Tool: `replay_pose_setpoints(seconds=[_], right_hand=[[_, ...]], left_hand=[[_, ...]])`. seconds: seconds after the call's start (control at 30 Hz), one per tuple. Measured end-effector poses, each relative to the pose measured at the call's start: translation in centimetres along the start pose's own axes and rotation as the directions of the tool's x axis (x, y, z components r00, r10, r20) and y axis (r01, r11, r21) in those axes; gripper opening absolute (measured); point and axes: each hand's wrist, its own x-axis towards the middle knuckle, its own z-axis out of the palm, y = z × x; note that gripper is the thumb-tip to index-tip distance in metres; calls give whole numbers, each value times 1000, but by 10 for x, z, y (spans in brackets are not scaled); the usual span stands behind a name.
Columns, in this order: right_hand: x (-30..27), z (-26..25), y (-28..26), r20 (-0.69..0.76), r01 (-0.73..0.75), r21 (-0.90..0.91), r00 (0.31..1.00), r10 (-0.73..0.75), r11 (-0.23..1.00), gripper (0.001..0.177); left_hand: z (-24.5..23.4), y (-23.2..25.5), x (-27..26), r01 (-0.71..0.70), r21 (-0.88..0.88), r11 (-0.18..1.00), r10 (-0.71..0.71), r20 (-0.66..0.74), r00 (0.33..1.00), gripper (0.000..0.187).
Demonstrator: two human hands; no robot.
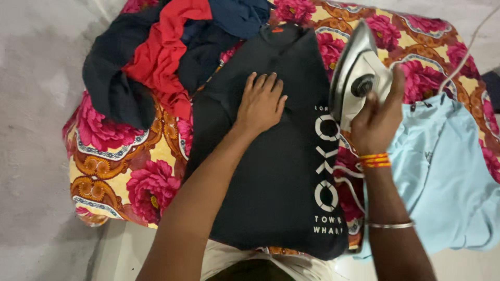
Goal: The person irons a black t-shirt and then a red t-shirt on a bed. They smooth the fabric with their hands, use a white iron to press the shirts, and flip the garments to iron different sides.
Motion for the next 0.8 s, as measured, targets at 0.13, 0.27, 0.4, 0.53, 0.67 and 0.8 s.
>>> replay_pose_setpoints(seconds=[0.13, 0.27, 0.4, 0.53, 0.67, 0.8], right_hand=[[60, 4, -12, 286, 52, -58, 958, -34, 997, 50], [101, 46, -24, 562, 113, -198, 827, 19, 974, 55], [99, 83, -24, 673, 191, -304, 736, 69, 933, 59], [108, 114, 0, 654, 156, -414, 736, 174, 897, 59], [112, 134, 24, 548, 174, -457, 828, 122, 872, 55], [89, 127, 21, 565, 124, -463, 804, 185, 878, 53]], left_hand=[[-13, 5, 10, 182, 59, 981, -187, 78, 979, 63], [-24, 8, 15, 218, 85, 972, -226, 110, 968, 84], [-27, 5, 16, 268, 43, 963, -271, 135, 953, 92], [-25, 3, 20, 266, 17, 964, -265, 172, 949, 90], [-25, 4, 19, 306, 22, 952, -304, 209, 930, 91], [-24, 4, 20, 321, 32, 947, -319, 240, 917, 93]])
